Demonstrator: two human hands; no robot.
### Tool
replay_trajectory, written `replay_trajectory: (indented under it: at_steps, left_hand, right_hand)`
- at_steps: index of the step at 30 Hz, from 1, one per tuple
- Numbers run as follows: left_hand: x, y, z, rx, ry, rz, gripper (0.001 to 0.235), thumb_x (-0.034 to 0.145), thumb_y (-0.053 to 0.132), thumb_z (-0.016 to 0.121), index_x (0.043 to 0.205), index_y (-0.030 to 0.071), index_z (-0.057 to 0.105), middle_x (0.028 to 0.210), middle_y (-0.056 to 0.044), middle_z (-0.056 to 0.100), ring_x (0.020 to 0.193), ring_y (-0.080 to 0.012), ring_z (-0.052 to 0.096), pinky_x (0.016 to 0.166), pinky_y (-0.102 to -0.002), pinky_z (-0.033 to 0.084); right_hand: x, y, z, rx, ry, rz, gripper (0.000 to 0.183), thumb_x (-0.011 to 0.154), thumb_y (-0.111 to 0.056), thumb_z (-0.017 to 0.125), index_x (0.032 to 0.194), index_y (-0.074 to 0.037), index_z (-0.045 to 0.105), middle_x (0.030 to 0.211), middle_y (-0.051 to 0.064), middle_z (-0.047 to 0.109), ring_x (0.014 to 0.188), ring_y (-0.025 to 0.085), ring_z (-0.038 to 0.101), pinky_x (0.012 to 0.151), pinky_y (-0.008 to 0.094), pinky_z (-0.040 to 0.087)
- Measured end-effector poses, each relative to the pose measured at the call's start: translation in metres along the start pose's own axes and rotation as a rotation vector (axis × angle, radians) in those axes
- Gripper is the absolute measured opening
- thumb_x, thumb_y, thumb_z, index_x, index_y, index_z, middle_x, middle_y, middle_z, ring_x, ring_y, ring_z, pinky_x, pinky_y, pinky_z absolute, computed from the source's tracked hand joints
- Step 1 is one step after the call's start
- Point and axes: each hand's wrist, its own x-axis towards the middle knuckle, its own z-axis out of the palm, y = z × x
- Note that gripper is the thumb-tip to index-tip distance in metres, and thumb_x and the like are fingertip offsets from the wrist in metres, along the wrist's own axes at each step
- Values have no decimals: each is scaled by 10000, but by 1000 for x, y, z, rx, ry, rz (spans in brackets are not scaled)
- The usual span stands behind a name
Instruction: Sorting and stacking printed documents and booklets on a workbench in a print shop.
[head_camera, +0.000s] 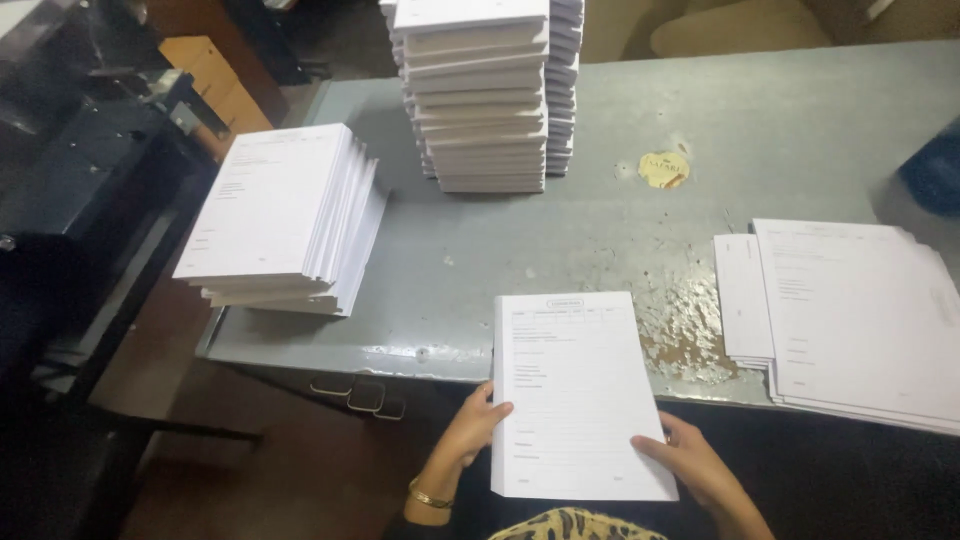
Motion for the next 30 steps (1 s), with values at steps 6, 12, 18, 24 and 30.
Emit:
replay_trajectory:
  at_steps: [6, 12, 18, 24, 30]
  left_hand:
    - [-24, 29, 53, 649, 204, 177, 477, 1021, 166, 456, 1488, 118, 375, 1209, -230, 673, 1071, -428, 662, 962, -476, 527]
    - [25, -23, 1, 147, 59, 109, 613, 796, 245, 762, 1349, 65, 569, 1324, -78, 714, 1151, -193, 719, 937, -318, 591]
    - [-1, -3, 58, 845, 276, 313, 639, 965, 277, 666, 1462, 6, 370, 1048, -257, 694, 932, -452, 681, 783, -522, 568]
    - [8, -5, 16, -9, 114, 37, 854, 659, 191, 899, 1411, 74, 511, 1353, -109, 698, 1195, -241, 707, 977, -389, 626]
    - [11, -10, 44, 684, 405, 336, 662, 779, 328, 852, 1332, 131, 547, 1160, -144, 732, 1055, -382, 695, 879, -438, 558]
  right_hand:
    - [-3, -21, 9, -997, 298, -183, 424, 773, -494, 738, 1035, -165, 794, 988, 45, 820, 903, 212, 765, 788, 318, 527]
    - [38, 31, -38, 231, -132, 146, 419, 765, 87, 727, 1146, 256, 678, 1073, 420, 743, 862, 480, 704, 798, 502, 545]
    - [-2, -19, -4, -1045, 271, -140, 428, 783, -450, 735, 1095, -162, 789, 1102, 69, 794, 1089, 273, 728, 914, 342, 546]
    - [15, 0, -37, 215, -62, 147, 414, 779, 72, 709, 1140, 273, 685, 1062, 422, 743, 855, 488, 690, 794, 516, 530]
    - [39, 9, -36, -985, 298, -127, 556, 660, -574, 814, 1001, -135, 812, 1011, 67, 826, 987, 214, 778, 837, 297, 562]
